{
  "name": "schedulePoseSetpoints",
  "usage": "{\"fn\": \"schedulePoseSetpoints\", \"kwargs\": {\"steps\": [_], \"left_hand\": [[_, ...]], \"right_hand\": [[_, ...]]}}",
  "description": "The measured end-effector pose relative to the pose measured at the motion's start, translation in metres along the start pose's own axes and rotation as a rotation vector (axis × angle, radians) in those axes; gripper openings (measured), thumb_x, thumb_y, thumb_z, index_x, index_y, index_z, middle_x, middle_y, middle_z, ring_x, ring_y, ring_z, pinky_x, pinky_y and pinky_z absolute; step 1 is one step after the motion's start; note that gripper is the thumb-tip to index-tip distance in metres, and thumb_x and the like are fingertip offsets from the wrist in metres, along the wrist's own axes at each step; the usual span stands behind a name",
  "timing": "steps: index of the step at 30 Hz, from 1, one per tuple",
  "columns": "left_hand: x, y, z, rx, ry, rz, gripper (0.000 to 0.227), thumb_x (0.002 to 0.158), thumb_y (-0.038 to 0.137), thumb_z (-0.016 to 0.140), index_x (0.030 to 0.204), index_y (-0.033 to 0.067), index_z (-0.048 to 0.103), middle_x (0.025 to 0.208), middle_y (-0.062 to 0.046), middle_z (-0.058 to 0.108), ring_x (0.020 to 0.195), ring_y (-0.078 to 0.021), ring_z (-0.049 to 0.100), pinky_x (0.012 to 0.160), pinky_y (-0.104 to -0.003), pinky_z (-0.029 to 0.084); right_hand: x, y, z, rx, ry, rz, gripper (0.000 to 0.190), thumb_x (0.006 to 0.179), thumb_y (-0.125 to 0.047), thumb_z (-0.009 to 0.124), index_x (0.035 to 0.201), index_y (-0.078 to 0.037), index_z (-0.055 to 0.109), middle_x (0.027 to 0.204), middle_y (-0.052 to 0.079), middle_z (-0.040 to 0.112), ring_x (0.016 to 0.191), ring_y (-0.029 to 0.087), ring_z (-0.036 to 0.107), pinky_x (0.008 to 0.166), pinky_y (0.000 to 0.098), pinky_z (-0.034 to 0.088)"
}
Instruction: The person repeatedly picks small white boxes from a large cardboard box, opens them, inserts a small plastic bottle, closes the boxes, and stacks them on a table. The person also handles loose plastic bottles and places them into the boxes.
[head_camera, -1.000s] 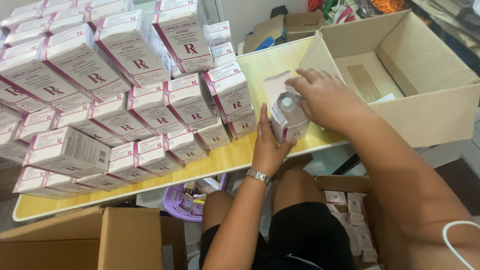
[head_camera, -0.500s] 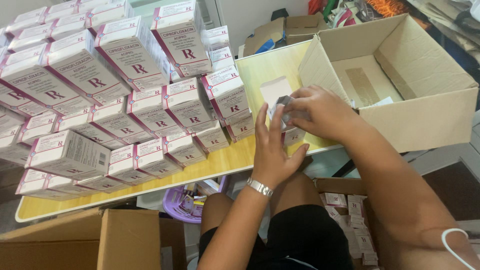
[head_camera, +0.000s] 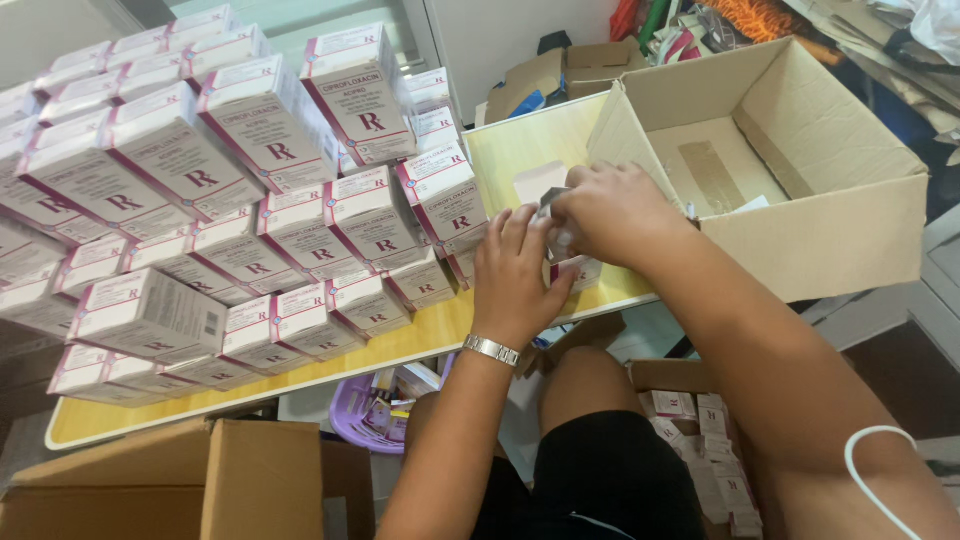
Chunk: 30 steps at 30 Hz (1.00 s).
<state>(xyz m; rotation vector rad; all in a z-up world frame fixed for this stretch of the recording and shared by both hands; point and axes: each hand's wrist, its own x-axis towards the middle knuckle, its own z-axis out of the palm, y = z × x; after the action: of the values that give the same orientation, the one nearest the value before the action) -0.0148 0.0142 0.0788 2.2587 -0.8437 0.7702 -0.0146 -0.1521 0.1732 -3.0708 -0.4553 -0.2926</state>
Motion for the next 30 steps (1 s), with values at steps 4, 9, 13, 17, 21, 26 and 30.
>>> {"fn": "schedulePoseSetpoints", "kwargs": {"steps": [4,9,13,17,21,26,30], "left_hand": [[0.004,0.001,-0.007,-0.003,-0.086,-0.001,0.069,0.076,0.033,0.083,0.135,0.0094,0.056,0.138,-0.013,0.055,0.133,-0.0379,0.047,0.108,-0.051,0.04],[0.003,0.005,-0.006,0.043,-0.1,0.009,0.066,0.077,0.032,0.082,0.132,0.0077,0.056,0.133,-0.014,0.056,0.133,-0.0388,0.047,0.111,-0.053,0.037],[0.004,0.01,-0.002,0.055,-0.125,-0.007,0.072,0.077,0.034,0.082,0.134,0.0028,0.051,0.133,-0.018,0.052,0.133,-0.0392,0.044,0.112,-0.053,0.035],[0.003,0.015,-0.002,0.111,-0.084,0.045,0.079,0.073,0.037,0.082,0.134,0.0002,0.047,0.136,-0.023,0.048,0.131,-0.0394,0.043,0.111,-0.055,0.031],[0.003,0.017,-0.004,0.075,-0.175,-0.006,0.079,0.077,0.035,0.08,0.14,0.0014,0.046,0.134,-0.019,0.05,0.13,-0.037,0.045,0.113,-0.055,0.031],[-0.008,0.015,-0.002,-0.05,-0.072,-0.021,0.074,0.079,0.025,0.079,0.142,0.0015,0.045,0.141,-0.022,0.047,0.131,-0.0423,0.047,0.113,-0.054,0.037],[-0.023,0.01,0.008,-0.156,0.044,-0.03,0.065,0.085,0.013,0.078,0.141,0.0064,0.044,0.148,-0.025,0.041,0.136,-0.0474,0.048,0.112,-0.053,0.045]], "right_hand": [[-0.009,0.004,-0.003,0.138,0.054,-0.009,0.043,0.065,-0.03,0.086,0.105,-0.02,0.074,0.105,0.006,0.069,0.107,0.03,0.066,0.089,0.0451,0.051],[-0.022,0.016,-0.008,0.34,0.183,0.046,0.028,0.086,-0.029,0.075,0.11,-0.017,0.071,0.102,0.008,0.074,0.095,0.033,0.069,0.081,0.0463,0.053],[-0.021,0.015,0.001,0.314,0.212,0.087,0.02,0.088,-0.025,0.071,0.106,-0.017,0.073,0.089,0.008,0.075,0.087,0.034,0.071,0.076,0.0464,0.054],[-0.012,0.01,0.017,0.14,0.18,0.119,0.012,0.087,-0.022,0.071,0.096,-0.017,0.076,0.086,0.012,0.074,0.086,0.035,0.071,0.075,0.0477,0.054],[0.003,0.01,0.027,0.089,0.211,0.105,0.012,0.081,-0.019,0.071,0.093,-0.015,0.075,0.084,0.013,0.073,0.085,0.035,0.071,0.073,0.0471,0.055],[0.022,0.009,0.033,0.166,0.241,0.223,0.014,0.08,-0.021,0.073,0.092,-0.014,0.074,0.082,0.014,0.073,0.083,0.036,0.071,0.073,0.0469,0.055],[0.015,0.008,0.034,0.222,0.235,0.193,0.029,0.087,-0.037,0.077,0.086,-0.008,0.072,0.081,0.014,0.072,0.08,0.035,0.07,0.071,0.0462,0.053]]}}
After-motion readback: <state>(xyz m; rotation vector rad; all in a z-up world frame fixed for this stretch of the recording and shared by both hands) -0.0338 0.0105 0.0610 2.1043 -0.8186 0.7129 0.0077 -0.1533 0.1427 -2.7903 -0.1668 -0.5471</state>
